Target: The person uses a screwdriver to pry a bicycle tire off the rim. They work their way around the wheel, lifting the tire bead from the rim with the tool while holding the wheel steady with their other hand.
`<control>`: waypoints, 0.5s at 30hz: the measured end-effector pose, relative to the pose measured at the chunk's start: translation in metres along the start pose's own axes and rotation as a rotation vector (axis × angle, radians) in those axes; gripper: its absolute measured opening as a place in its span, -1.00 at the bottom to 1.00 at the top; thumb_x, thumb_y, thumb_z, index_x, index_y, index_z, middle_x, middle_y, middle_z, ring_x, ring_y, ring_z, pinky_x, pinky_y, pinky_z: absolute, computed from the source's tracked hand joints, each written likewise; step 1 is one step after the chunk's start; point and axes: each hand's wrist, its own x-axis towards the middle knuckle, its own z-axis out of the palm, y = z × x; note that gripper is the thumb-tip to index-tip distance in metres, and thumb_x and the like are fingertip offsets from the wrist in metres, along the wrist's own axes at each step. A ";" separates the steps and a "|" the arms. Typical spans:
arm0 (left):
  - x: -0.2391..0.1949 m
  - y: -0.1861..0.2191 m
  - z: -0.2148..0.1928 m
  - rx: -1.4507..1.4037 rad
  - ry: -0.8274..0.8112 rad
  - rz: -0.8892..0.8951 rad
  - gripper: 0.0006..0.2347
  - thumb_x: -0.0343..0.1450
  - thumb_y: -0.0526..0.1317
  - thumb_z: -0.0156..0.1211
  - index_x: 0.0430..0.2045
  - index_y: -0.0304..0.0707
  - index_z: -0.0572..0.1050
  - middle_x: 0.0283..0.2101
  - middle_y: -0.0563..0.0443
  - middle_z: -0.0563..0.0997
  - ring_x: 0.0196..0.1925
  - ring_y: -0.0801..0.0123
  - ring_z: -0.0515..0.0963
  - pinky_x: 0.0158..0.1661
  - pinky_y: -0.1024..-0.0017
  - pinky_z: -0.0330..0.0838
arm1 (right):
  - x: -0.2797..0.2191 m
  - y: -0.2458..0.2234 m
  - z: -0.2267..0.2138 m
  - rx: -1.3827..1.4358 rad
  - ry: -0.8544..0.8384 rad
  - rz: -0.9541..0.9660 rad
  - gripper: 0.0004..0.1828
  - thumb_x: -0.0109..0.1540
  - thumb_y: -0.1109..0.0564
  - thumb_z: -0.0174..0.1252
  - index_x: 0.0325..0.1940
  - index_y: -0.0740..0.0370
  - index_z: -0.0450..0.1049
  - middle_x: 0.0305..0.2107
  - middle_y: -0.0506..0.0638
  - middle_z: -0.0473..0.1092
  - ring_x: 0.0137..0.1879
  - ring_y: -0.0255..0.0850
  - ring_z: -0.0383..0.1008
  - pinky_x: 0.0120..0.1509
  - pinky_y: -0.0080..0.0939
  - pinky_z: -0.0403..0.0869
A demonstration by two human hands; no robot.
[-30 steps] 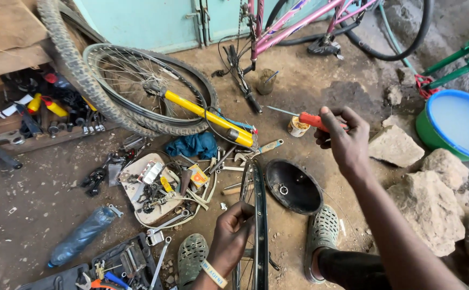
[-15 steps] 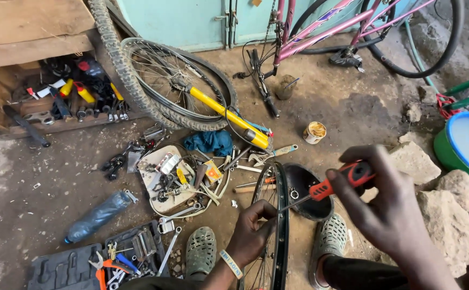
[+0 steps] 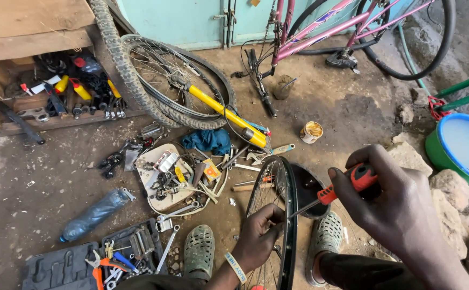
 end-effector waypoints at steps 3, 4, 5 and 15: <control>0.004 -0.002 -0.003 -0.002 0.030 0.029 -0.88 0.39 -0.47 0.12 -0.47 -0.19 0.47 -0.41 0.08 0.50 -0.30 0.42 0.45 -0.24 0.47 0.36 | -0.001 0.001 0.001 -0.027 0.054 -0.058 -0.72 0.20 -0.03 0.34 -0.39 0.10 0.39 -0.83 -0.11 0.22 -0.66 -0.26 0.06 -0.51 -0.22 0.18; 0.005 -0.003 -0.004 -0.003 0.030 0.032 -0.88 0.39 -0.47 0.12 -0.47 -0.19 0.47 -0.41 0.08 0.50 -0.30 0.42 0.45 -0.24 0.47 0.36 | -0.002 0.002 0.003 -0.028 0.056 -0.061 -0.72 0.20 -0.03 0.34 -0.39 0.10 0.39 -0.83 -0.11 0.22 -0.66 -0.26 0.06 -0.51 -0.22 0.18; 0.005 -0.005 -0.004 0.000 0.041 0.032 -0.88 0.38 -0.45 0.15 -0.49 -0.18 0.48 -0.42 0.10 0.51 -0.31 0.43 0.46 -0.23 0.43 0.41 | -0.002 0.004 0.005 -0.055 0.056 -0.042 -0.70 0.18 -0.07 0.36 -0.38 0.08 0.40 -0.82 -0.08 0.26 -0.67 -0.23 0.12 -0.51 -0.19 0.21; 0.003 -0.008 -0.005 0.039 0.056 -0.031 -0.86 0.34 -0.39 0.24 -0.56 -0.08 0.45 -0.40 0.16 0.55 -0.25 0.40 0.53 -0.06 0.03 0.55 | -0.009 0.008 0.015 -0.069 0.052 -0.106 -0.67 0.17 -0.10 0.37 -0.43 0.06 0.38 -0.83 -0.07 0.20 -0.65 -0.21 0.05 -0.54 -0.20 0.21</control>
